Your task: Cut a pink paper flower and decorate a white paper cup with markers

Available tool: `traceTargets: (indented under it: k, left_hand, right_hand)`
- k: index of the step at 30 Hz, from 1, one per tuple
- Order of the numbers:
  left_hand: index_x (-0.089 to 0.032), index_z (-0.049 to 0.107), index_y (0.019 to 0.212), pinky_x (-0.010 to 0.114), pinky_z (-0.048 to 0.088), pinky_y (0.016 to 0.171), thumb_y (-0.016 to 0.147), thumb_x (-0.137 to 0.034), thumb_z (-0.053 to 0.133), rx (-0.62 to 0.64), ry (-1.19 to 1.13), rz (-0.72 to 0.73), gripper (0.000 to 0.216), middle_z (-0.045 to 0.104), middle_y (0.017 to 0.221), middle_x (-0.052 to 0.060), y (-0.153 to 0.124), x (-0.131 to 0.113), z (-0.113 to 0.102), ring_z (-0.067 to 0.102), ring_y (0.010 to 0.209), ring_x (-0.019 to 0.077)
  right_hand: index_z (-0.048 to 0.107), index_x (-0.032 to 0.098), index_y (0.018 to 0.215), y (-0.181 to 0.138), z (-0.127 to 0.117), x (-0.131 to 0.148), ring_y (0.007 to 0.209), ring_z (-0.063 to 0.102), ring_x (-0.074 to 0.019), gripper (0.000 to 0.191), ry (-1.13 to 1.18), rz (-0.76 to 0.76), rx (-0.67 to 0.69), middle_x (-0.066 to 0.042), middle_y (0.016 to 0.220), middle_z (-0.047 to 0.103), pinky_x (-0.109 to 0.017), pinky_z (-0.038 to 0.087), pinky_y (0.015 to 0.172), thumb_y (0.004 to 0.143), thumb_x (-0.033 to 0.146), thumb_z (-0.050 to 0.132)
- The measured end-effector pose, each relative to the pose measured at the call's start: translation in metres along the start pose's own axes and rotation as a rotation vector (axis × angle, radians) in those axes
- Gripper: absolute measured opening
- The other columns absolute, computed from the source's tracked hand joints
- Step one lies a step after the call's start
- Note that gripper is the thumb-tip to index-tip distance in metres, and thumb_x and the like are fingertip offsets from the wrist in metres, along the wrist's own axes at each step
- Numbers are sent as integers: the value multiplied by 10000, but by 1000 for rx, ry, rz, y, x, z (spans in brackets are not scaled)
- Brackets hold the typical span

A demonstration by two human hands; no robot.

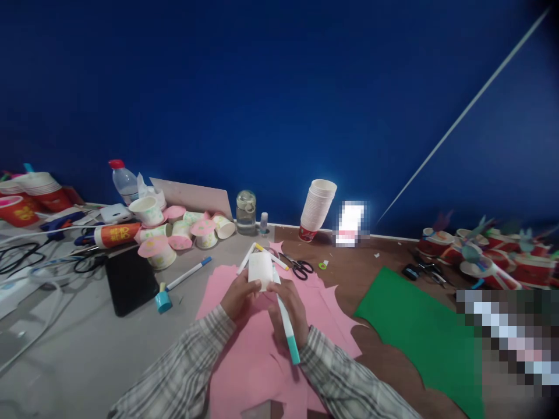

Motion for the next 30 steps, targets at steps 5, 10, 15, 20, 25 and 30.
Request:
traceTargets:
  k: [5,10,15,20,25,30]
  left_hand:
    - [-142,578,986,393,410,779,508,-177,731,-22,17,21,504,669,855,101,2,4,0,577,843,280]
    - [-132,600,934,424,404,798,494,-196,742,-10,82,44,467,676,850,115,4,7,-1,576,846,300]
    - [-138,592,959,429,399,806,490,-199,747,-9,93,43,498,673,869,118,6,8,-5,574,863,308]
    - [-141,592,921,440,378,835,512,-202,738,24,103,19,438,672,819,100,8,9,-8,576,851,295]
    - [-144,588,919,424,399,796,531,-214,727,36,145,31,418,666,816,95,9,10,-12,576,827,287]
    - [-148,594,936,395,407,767,570,-259,706,33,255,48,398,661,803,95,9,12,-17,570,806,280]
  right_hand:
    - [545,245,1095,6,-6,2,893,594,-266,299,76,36,-47,-77,971,597,-404,521,723,816,283,445]
    - [570,227,991,12,-10,5,790,601,-235,241,139,155,-78,-39,841,605,-393,509,725,772,207,473]
    - [567,222,939,10,-4,-2,628,594,-177,192,285,400,-160,8,687,610,-300,514,579,761,192,501]
    - [571,183,858,17,-1,-7,499,549,-142,140,372,475,-257,23,575,595,-258,484,489,781,283,509]
    - [569,175,701,26,-4,-7,476,534,-139,205,303,476,-267,21,540,564,-246,458,463,805,321,469]
    - [550,179,643,28,-4,-6,496,513,-133,230,283,467,-256,26,545,533,-240,440,488,815,284,440]
Point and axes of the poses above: each hand's wrist, its own y-axis towards the middle knuckle, its own z-axis out of the palm, x = y × z, the point moved 1 cm from there along y, towards the middle knuckle
